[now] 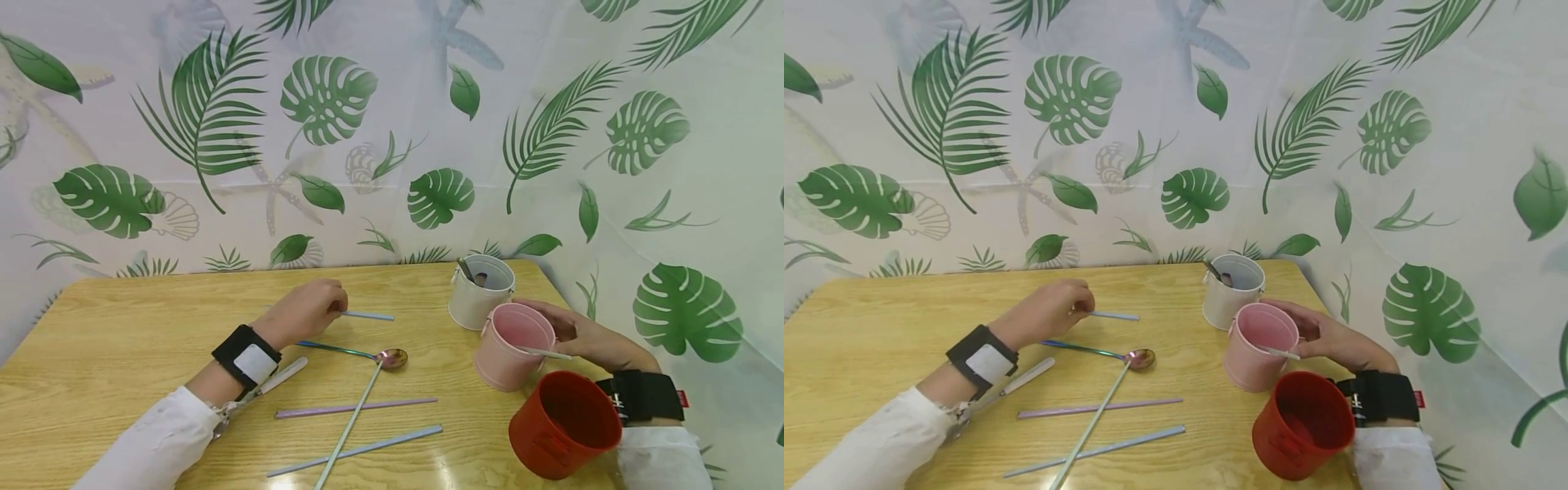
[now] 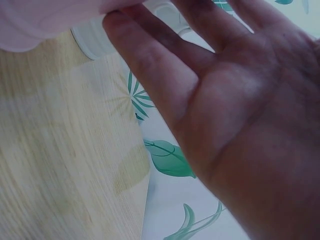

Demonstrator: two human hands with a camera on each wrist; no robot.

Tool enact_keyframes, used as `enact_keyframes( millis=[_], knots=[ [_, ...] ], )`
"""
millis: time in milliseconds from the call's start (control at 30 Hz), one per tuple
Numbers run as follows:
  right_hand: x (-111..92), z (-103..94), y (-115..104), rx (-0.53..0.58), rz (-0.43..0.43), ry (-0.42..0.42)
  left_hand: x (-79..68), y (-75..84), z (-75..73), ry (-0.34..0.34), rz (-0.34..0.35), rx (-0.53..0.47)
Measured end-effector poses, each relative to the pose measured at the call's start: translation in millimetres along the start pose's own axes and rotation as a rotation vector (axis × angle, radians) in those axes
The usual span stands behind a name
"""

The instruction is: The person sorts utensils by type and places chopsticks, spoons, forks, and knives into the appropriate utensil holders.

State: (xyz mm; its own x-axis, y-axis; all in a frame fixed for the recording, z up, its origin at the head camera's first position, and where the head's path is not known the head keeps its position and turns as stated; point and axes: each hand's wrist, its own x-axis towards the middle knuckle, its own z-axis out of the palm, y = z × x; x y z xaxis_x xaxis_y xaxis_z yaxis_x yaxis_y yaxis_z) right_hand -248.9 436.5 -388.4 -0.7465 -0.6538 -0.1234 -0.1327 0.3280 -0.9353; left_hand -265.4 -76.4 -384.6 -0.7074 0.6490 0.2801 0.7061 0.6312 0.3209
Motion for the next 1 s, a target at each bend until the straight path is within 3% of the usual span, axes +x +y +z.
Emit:
enact_keyframes(
  millis=[233,500,1000],
  knots=[
    [1.7,-0.4,0.9,-0.007,-0.026,-0.006,2.2,20.3,-13.4,0.052,0.062,-0.033],
    [1.5,0.9,-0.2,-0.004,0.007,0.006,8.7,51.6,-26.8,0.131,0.178,-0.036],
    [2.0,1.2,0.8,0.014,-0.004,-0.001,28.3,88.8,-42.9,0.306,0.361,-0.092]
  ],
)
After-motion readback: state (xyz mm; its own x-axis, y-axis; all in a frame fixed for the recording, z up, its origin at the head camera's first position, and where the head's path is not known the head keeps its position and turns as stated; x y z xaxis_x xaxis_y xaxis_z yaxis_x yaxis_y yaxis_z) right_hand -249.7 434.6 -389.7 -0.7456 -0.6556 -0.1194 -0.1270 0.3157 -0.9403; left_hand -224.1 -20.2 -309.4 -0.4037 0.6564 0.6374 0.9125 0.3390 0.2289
